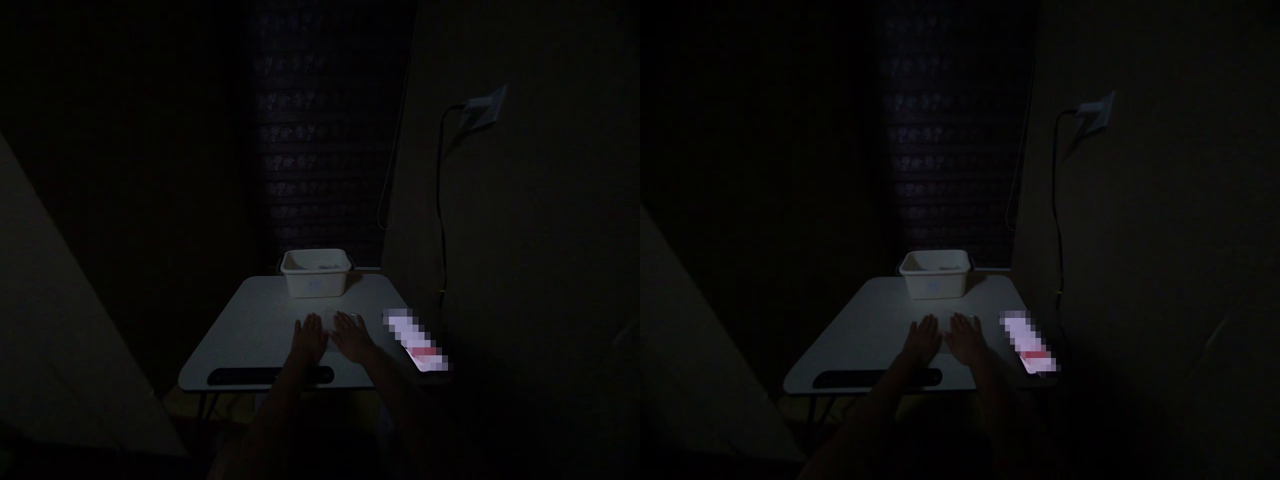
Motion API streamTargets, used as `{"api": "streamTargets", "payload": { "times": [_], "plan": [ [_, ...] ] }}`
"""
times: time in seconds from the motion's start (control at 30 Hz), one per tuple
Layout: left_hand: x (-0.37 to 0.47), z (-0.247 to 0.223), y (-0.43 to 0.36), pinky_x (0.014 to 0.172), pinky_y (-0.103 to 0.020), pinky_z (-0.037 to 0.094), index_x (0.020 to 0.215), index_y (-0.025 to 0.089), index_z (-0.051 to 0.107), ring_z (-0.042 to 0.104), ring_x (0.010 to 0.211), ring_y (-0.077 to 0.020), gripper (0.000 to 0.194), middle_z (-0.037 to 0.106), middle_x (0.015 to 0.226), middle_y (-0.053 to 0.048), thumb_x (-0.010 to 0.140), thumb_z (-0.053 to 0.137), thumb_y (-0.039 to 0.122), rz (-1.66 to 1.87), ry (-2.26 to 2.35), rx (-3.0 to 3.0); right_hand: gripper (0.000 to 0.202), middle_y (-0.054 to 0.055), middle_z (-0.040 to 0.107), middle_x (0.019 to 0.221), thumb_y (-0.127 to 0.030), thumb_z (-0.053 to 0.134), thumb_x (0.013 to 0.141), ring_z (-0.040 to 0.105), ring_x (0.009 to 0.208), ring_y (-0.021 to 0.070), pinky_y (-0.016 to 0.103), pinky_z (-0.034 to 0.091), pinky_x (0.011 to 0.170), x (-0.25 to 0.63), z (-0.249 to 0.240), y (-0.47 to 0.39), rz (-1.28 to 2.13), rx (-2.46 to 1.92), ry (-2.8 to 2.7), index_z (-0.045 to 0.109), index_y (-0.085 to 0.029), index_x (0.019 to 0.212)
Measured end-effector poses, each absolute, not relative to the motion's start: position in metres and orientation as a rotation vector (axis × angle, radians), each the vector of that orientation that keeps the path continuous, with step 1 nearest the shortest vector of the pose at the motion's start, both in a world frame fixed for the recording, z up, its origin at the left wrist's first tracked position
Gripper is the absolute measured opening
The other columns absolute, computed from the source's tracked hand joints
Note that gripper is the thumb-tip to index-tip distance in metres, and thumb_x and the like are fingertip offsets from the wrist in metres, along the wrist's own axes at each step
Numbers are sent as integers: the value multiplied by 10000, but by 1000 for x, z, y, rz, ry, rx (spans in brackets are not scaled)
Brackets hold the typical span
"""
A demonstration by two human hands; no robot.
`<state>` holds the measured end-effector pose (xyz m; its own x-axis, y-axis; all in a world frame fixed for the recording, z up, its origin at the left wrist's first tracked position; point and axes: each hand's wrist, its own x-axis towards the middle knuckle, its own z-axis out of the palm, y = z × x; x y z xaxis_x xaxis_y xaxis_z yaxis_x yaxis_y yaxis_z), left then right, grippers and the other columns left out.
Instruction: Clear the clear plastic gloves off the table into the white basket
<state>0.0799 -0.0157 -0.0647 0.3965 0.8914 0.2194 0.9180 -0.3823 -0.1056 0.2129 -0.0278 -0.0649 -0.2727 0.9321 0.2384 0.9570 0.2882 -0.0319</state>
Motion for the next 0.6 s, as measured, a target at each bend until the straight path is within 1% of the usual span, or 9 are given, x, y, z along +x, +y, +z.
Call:
{"api": "streamTargets", "payload": {
  "times": [0.17,0.33,0.43,0.6],
  "plan": [
    [79,-62,-18,843,-463,152,1148,98,256,151,1112,-211,479,237,1218,-102,765,102,342,-156,-1642,-2445,534,74,253,1213,-434,50,754,166,1111,165,427,62,874,214,-67,-28,-162,-1768,-2331,251,-150,1159],
    [80,-60,-19,835,-483,148,1145,100,260,165,1108,-214,483,243,1215,-106,767,87,345,-162,-1667,-2451,511,68,267,1208,-418,65,759,184,1105,161,431,87,867,214,-66,-28,-166,-1758,-2328,261,-158,1153],
    [81,-57,-19,843,-475,143,1142,95,265,170,1106,-213,496,247,1212,-113,766,78,359,-216,-1642,-2437,486,57,272,1206,-389,73,765,194,1101,157,430,103,865,217,-63,-27,-188,-1783,-2277,267,-162,1149],
    [90,-55,-19,868,-435,132,1145,116,263,172,1106,-202,497,253,1213,-93,763,87,381,-263,-1560,-2484,463,62,274,1205,-348,103,767,196,1099,164,420,69,877,231,-59,-29,-320,-1802,-2180,277,-145,1146]
  ]
}}
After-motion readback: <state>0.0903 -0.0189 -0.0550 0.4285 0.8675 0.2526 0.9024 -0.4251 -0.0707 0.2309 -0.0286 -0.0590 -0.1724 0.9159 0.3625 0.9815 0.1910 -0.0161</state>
